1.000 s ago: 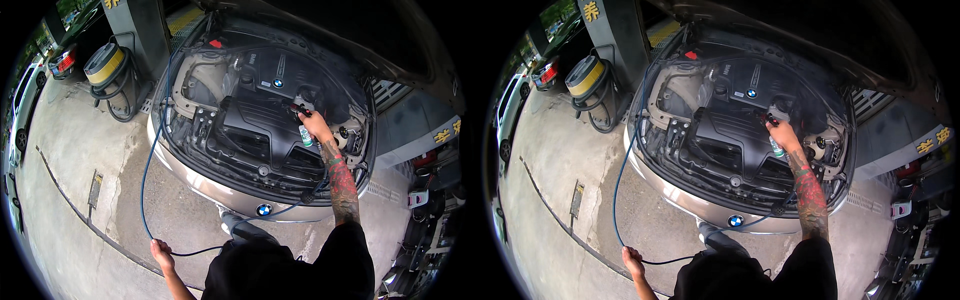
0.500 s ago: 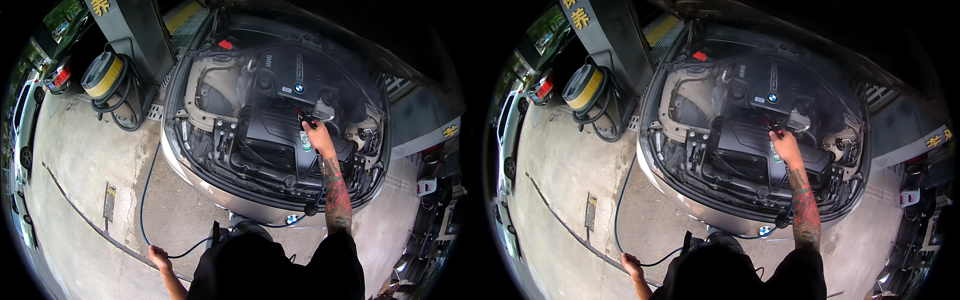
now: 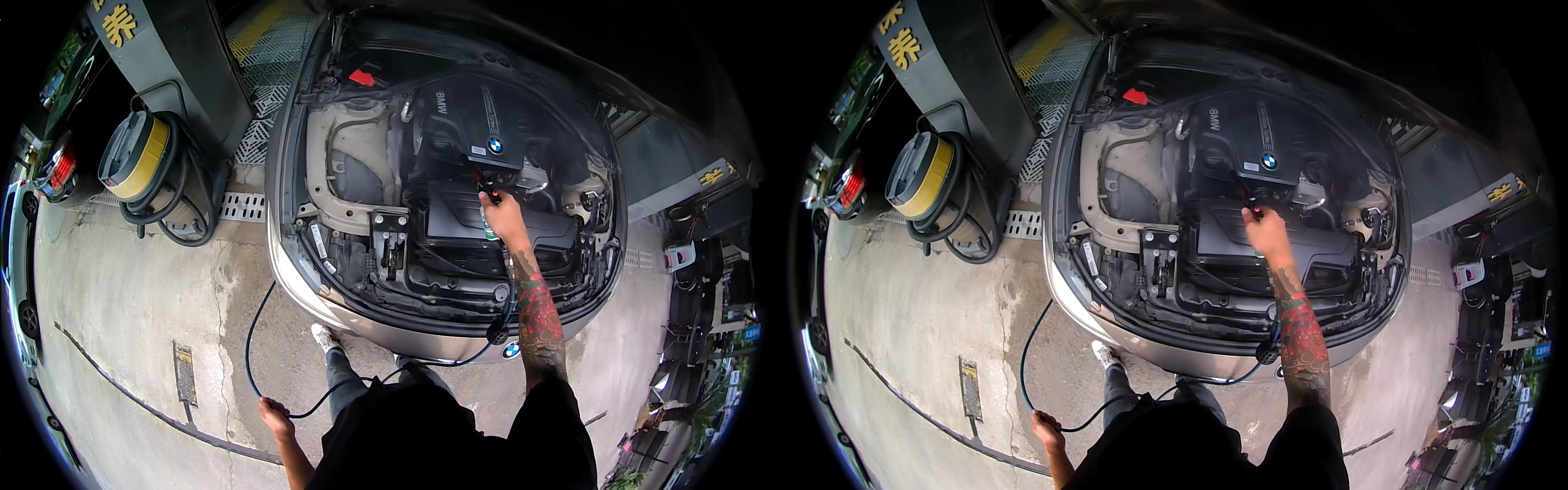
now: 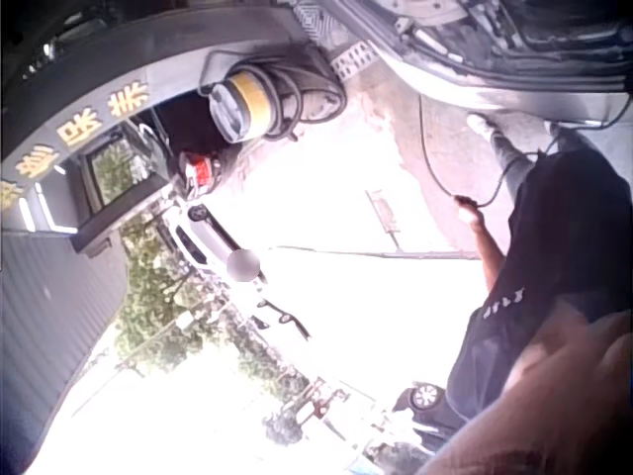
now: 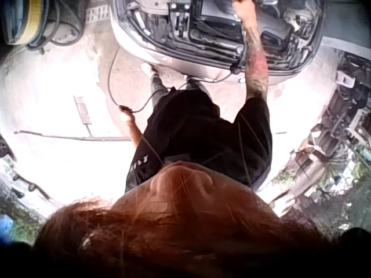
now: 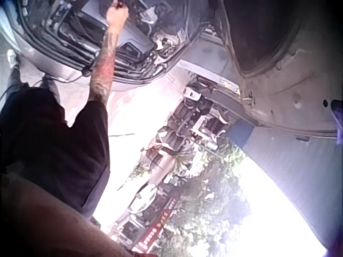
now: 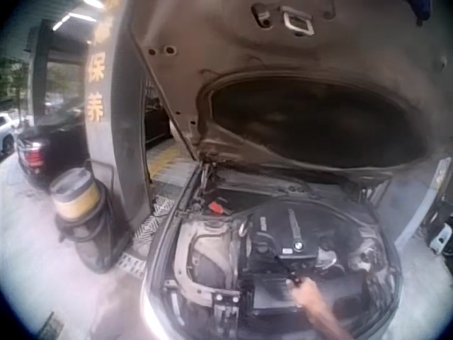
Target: The person uses a spray nozzle connected to a hose to clean the engine bay of a BMW. They systematically spray various components under the hood, including the engine cover and surrounding parts, while another person works nearby.
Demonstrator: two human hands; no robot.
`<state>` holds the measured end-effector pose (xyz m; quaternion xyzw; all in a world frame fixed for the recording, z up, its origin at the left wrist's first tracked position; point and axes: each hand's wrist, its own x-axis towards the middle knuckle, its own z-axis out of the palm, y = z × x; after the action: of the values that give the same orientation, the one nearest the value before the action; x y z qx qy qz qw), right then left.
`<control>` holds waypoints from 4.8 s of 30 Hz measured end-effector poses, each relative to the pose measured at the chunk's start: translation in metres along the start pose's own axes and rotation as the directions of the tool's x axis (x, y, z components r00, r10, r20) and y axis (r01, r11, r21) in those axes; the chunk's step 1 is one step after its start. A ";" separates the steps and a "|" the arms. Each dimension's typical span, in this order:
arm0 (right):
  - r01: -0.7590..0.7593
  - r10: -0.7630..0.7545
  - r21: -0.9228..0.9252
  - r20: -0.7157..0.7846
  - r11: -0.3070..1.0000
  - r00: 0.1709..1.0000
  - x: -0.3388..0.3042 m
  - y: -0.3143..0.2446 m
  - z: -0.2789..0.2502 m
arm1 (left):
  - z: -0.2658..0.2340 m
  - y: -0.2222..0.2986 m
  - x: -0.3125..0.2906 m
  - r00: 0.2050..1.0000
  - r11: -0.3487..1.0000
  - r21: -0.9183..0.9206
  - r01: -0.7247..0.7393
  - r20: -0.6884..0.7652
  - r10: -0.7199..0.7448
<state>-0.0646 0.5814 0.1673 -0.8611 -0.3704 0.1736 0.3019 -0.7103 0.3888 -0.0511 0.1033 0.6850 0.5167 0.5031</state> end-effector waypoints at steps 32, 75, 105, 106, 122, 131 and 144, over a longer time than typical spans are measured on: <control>-0.216 0.216 0.016 -0.023 0.976 0.976 0.086 -0.121 0.105 | -0.008 0.100 0.180 0.988 0.978 0.153 0.141 0.040 -0.149; -0.317 0.316 0.130 0.029 0.939 0.948 -0.025 -0.073 0.096 | -0.019 0.066 0.227 0.956 0.925 0.267 0.271 0.034 -0.290; -0.252 0.240 0.143 0.099 0.957 0.966 0.064 -0.122 0.037 | -0.022 0.045 0.194 0.967 0.938 0.241 0.250 -0.006 -0.256; -0.258 0.241 0.167 0.111 0.952 0.964 0.067 -0.120 0.039 | -0.023 0.045 0.193 0.967 0.938 0.240 0.249 -0.001 -0.256; -0.213 0.198 0.265 0.081 0.941 0.977 0.112 -0.162 -0.003 | -0.024 0.034 0.187 0.971 0.944 0.233 0.235 -0.020 -0.237; -0.194 0.179 0.288 0.077 0.938 0.981 0.122 -0.159 0.002 | -0.018 0.023 0.182 0.974 0.951 0.213 0.226 -0.052 -0.220; -0.185 0.178 0.364 0.054 0.913 0.983 0.180 -0.130 -0.020 | -0.009 -0.012 0.163 0.982 0.938 0.298 0.179 0.000 -0.188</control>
<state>-0.0042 0.7779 0.2534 -0.8183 -0.2530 0.2757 0.4364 -0.7894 0.4858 -0.1563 0.1207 0.7541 0.3573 0.5377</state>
